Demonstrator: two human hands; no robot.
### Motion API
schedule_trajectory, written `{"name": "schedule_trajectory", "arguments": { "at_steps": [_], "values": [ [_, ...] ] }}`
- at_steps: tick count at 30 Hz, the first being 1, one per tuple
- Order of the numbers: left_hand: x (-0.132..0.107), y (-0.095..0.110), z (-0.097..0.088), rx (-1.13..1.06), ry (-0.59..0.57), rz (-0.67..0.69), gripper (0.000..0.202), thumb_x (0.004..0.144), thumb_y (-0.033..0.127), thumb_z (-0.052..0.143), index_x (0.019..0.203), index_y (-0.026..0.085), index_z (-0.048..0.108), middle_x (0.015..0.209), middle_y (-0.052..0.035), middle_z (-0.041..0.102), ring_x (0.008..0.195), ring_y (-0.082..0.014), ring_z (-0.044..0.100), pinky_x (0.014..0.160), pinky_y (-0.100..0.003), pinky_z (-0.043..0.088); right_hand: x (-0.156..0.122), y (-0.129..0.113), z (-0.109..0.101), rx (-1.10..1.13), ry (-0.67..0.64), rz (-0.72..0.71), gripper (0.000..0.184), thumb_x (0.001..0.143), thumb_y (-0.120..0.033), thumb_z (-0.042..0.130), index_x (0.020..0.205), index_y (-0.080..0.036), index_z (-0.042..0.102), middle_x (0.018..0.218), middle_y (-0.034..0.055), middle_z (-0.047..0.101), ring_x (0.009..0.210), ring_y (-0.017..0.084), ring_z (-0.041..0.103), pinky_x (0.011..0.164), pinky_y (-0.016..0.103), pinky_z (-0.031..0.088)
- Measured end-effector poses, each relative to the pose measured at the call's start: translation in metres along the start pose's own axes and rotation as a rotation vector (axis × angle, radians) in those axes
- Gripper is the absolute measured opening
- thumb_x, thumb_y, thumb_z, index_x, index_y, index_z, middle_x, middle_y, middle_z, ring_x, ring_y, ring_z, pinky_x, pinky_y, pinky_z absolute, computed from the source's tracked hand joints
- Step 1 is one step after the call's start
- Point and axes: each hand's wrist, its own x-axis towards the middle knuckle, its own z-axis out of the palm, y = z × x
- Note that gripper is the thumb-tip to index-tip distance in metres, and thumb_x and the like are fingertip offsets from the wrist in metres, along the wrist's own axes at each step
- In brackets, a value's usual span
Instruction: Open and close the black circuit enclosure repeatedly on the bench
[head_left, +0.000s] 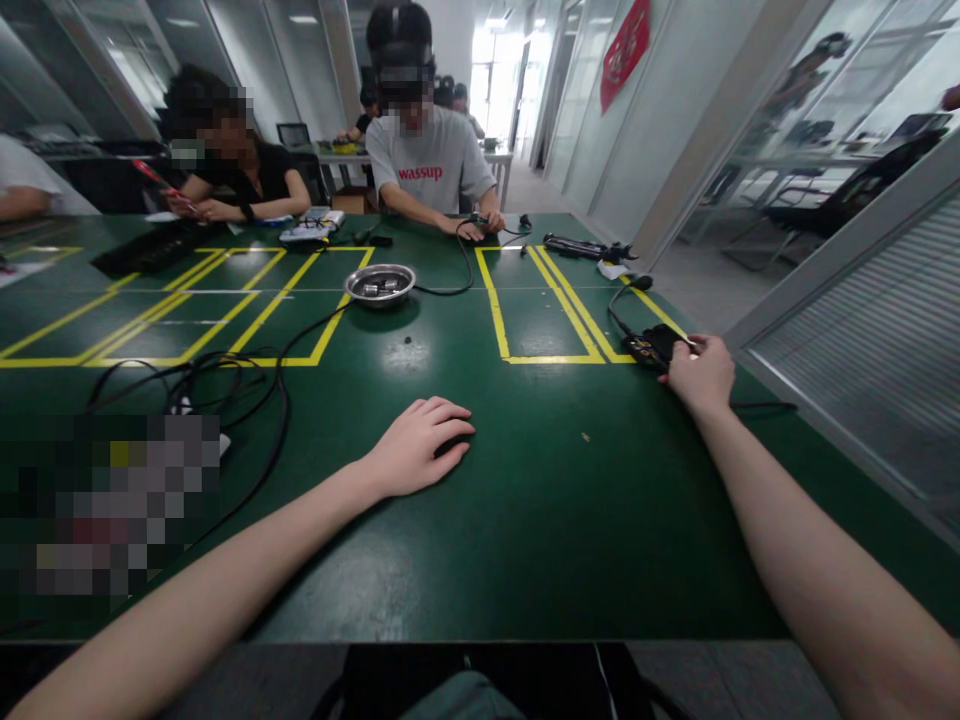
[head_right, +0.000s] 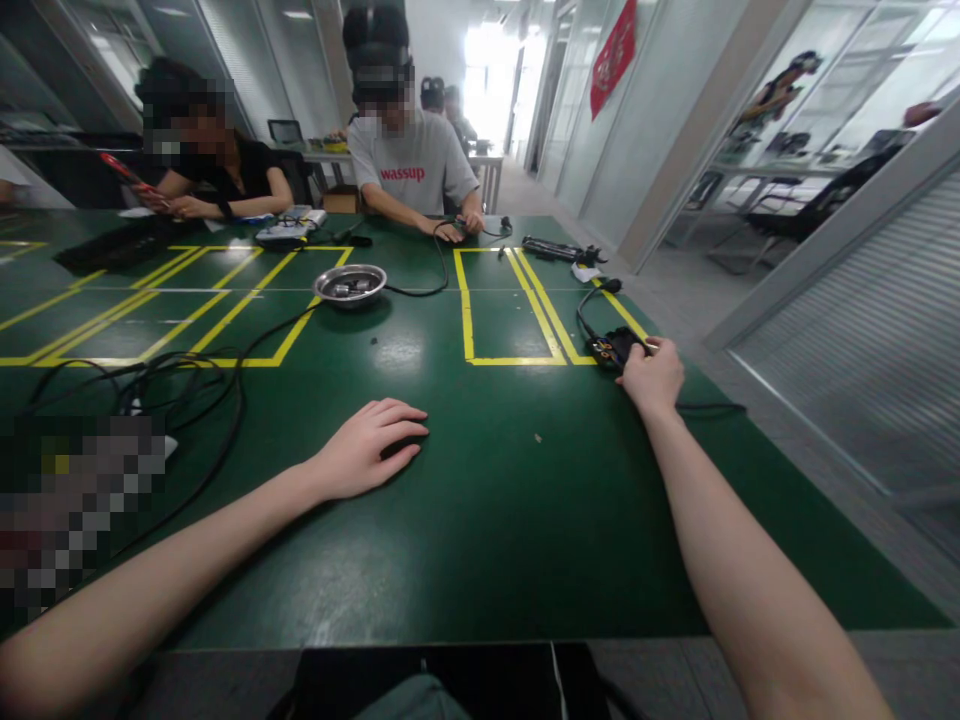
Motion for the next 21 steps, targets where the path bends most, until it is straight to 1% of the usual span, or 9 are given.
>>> {"name": "schedule_trajectory", "arguments": {
  "at_steps": [3, 6, 8, 10, 11, 13, 16, 19, 21],
  "values": [
    [0.0, 0.0, -0.001, -0.005, -0.006, -0.003, 0.022, 0.102, 0.028, 0.055, 0.114, 0.021, 0.071, 0.127, -0.0104, 0.071, 0.118, -0.0269, 0.064, 0.098, -0.046, 0.052, -0.003, -0.005, -0.002, -0.03, -0.005, -0.037, 0.049, 0.09, -0.032, 0.056, 0.134, -0.012, 0.062, 0.12, 0.0206, 0.071, 0.09, 0.034, 0.073, 0.099, 0.051, 0.052],
    [0.0, 0.001, -0.001, -0.01, -0.007, -0.004, 0.022, 0.102, 0.028, 0.055, 0.114, 0.021, 0.072, 0.127, -0.0101, 0.072, 0.117, -0.0266, 0.064, 0.099, -0.046, 0.052, -0.005, -0.006, -0.001, -0.072, 0.022, -0.162, 0.049, 0.087, -0.036, 0.061, 0.13, -0.012, 0.067, 0.123, 0.0207, 0.069, 0.113, 0.038, 0.067, 0.104, 0.052, 0.05],
    [0.0, 0.001, -0.001, -0.01, -0.005, -0.001, 0.022, 0.102, 0.028, 0.055, 0.114, 0.021, 0.072, 0.126, -0.0103, 0.072, 0.117, -0.0268, 0.064, 0.098, -0.046, 0.052, -0.007, -0.006, 0.0, -0.083, 0.026, -0.227, 0.044, 0.085, -0.041, 0.064, 0.119, -0.014, 0.072, 0.118, 0.0198, 0.069, 0.112, 0.037, 0.065, 0.101, 0.051, 0.051],
    [0.0, 0.001, -0.001, -0.012, -0.003, -0.001, 0.022, 0.102, 0.028, 0.055, 0.114, 0.021, 0.072, 0.127, -0.0105, 0.072, 0.117, -0.0269, 0.064, 0.098, -0.046, 0.052, -0.009, -0.007, 0.001, -0.093, 0.002, -0.253, 0.039, 0.082, -0.044, 0.068, 0.108, -0.016, 0.076, 0.11, 0.0181, 0.069, 0.104, 0.036, 0.066, 0.096, 0.051, 0.053],
    [0.0, 0.001, -0.001, -0.013, -0.003, -0.001, 0.022, 0.102, 0.028, 0.055, 0.114, 0.021, 0.072, 0.127, -0.0105, 0.072, 0.117, -0.0269, 0.064, 0.098, -0.046, 0.052, -0.009, -0.007, 0.001, -0.098, -0.012, -0.26, 0.039, 0.081, -0.044, 0.07, 0.106, -0.016, 0.076, 0.108, 0.0175, 0.068, 0.101, 0.036, 0.066, 0.094, 0.051, 0.053],
    [0.0, 0.0, -0.001, -0.016, -0.005, -0.001, 0.023, 0.102, 0.028, 0.055, 0.115, 0.021, 0.072, 0.127, -0.0104, 0.072, 0.117, -0.0266, 0.064, 0.099, -0.046, 0.052, -0.011, -0.009, -0.001, -0.107, -0.025, -0.268, 0.045, 0.078, -0.041, 0.073, 0.114, -0.015, 0.075, 0.106, 0.0168, 0.067, 0.1, 0.036, 0.066, 0.093, 0.051, 0.053],
    [0.0, 0.0, -0.001, -0.014, -0.008, 0.0, 0.023, 0.102, 0.028, 0.054, 0.115, 0.022, 0.072, 0.127, -0.0103, 0.072, 0.118, -0.0265, 0.064, 0.099, -0.046, 0.052, -0.014, -0.014, -0.005, -0.089, -0.003, -0.269, 0.054, 0.077, -0.034, 0.074, 0.125, -0.011, 0.071, 0.108, 0.0171, 0.066, 0.101, 0.036, 0.066, 0.094, 0.048, 0.053],
    [0.0, 0.0, -0.001, -0.012, -0.005, 0.002, 0.022, 0.102, 0.028, 0.055, 0.115, 0.02, 0.072, 0.127, -0.0104, 0.071, 0.118, -0.0267, 0.064, 0.099, -0.046, 0.052, -0.015, -0.015, -0.008, -0.051, 0.023, -0.306, 0.047, 0.08, -0.035, 0.072, 0.121, -0.009, 0.073, 0.109, 0.0178, 0.067, 0.102, 0.035, 0.066, 0.094, 0.045, 0.053],
    [0.0, 0.0, -0.001, -0.013, -0.008, 0.003, 0.022, 0.101, 0.027, 0.055, 0.114, 0.02, 0.072, 0.127, -0.0107, 0.071, 0.118, -0.0268, 0.064, 0.099, -0.046, 0.052, -0.011, -0.011, -0.009, -0.05, 0.053, -0.325, 0.045, 0.084, -0.037, 0.069, 0.119, -0.009, 0.072, 0.113, 0.02, 0.067, 0.106, 0.035, 0.065, 0.096, 0.046, 0.052]
  ]
}}
